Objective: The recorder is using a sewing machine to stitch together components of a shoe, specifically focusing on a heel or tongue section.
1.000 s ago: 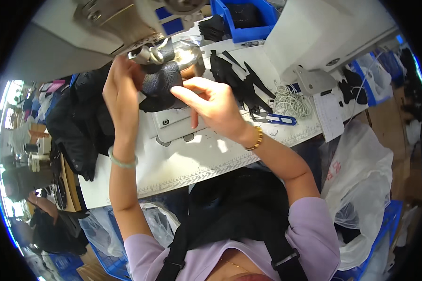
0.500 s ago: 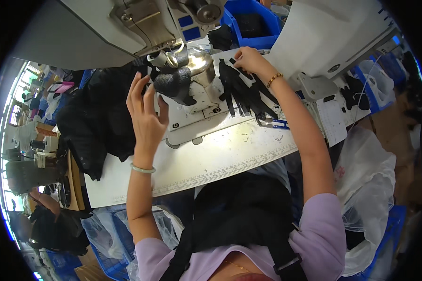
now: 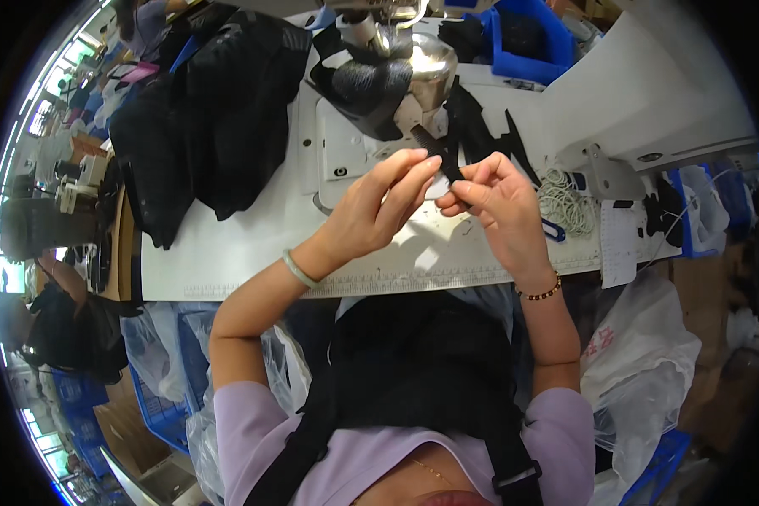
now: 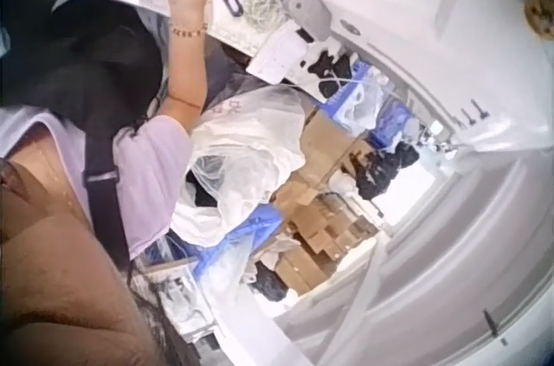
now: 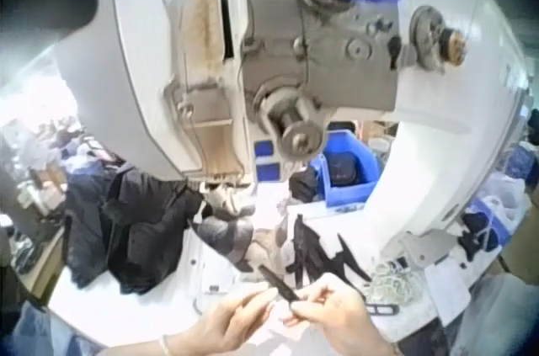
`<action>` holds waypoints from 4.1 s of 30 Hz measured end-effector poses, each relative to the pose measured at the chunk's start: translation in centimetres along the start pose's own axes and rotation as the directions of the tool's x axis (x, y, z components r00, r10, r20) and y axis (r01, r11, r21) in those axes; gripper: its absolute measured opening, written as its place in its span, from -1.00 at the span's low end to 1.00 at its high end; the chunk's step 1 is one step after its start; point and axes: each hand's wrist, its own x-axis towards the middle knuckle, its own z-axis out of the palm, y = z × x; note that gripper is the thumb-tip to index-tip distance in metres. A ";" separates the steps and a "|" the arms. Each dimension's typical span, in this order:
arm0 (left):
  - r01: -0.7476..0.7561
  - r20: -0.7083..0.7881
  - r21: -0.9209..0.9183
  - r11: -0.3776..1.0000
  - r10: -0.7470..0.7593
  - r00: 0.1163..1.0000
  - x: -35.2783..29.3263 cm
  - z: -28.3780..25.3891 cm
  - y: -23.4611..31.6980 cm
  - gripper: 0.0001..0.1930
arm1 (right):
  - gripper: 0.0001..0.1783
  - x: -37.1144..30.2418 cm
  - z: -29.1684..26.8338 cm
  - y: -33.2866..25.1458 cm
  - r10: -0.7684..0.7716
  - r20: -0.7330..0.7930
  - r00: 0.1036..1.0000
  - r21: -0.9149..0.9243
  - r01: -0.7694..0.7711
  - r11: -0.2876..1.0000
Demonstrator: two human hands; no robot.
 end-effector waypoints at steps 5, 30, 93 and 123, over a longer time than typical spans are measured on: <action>0.018 0.145 -0.092 0.996 -0.004 0.989 -0.7 -0.8 -0.6 -0.54 | -0.74 -0.7 1.3 0.8 0.102 0.062 0.993 0.063 -0.106 0.992; 0.721 0.310 -0.571 0.392 -0.710 0.632 -1.1 -1.0 0.3 -0.83 | -0.85 1.4 1.5 4.0 -0.271 0.062 0.961 -0.330 0.276 0.903; 0.874 0.509 -0.446 0.191 -0.749 0.423 9.5 -8.1 -5.1 -0.86 | -0.75 4.9 7.2 -0.1 -0.413 -0.019 0.911 -0.362 0.378 0.852; 0.818 0.578 -0.572 -0.064 -0.739 0.346 8.2 -6.7 -5.5 -0.88 | -0.60 5.0 6.0 0.4 -0.658 0.247 0.711 -0.767 0.559 0.316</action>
